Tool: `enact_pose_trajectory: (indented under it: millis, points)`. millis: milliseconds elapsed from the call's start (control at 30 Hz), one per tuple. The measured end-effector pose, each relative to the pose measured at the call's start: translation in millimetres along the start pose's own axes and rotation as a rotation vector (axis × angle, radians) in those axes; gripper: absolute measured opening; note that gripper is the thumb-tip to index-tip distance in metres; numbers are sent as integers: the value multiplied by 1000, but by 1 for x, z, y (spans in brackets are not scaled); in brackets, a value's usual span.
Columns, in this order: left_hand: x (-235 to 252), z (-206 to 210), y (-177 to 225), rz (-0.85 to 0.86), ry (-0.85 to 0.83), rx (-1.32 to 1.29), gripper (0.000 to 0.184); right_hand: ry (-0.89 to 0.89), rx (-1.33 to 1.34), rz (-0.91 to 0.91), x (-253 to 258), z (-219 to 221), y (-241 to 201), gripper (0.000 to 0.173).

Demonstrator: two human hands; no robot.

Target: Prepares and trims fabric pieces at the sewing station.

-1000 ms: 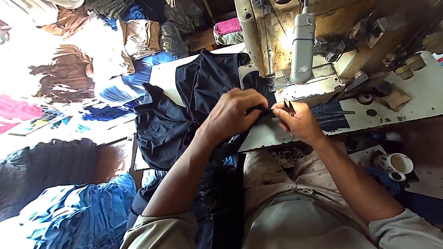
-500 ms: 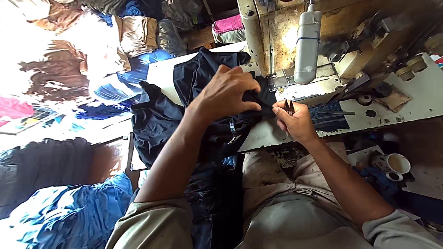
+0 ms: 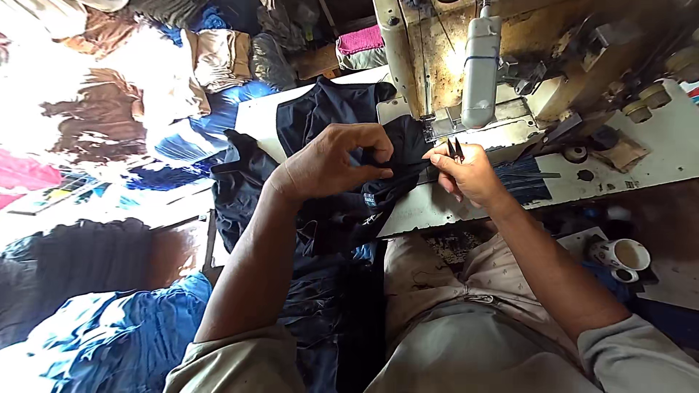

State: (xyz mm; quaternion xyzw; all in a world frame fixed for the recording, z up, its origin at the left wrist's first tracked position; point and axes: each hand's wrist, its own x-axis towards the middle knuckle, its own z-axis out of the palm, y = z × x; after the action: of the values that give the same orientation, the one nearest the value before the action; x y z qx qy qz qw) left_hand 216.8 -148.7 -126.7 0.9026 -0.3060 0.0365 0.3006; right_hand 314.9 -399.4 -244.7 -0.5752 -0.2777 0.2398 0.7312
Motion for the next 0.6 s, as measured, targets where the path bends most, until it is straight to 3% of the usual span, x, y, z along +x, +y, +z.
enact_pose_trajectory:
  millis: [200, 467, 567, 600]
  points:
    - [-7, 15, 7, 90, 173, -104, 13, -22, -83, -60, -10, 1, -7, 16]
    - [-8, 53, 12, -24, 209, 88, 11, 4, -254, -64, -49, 3, -2, 16]
    - [-12, 67, -2, -101, 90, 351, 37, 30, -262, -71, -55, 4, 11, 16]
    - [-14, 70, -7, -120, 64, 387, 35, 41, -257, -78, -57, 5, 14, 16]
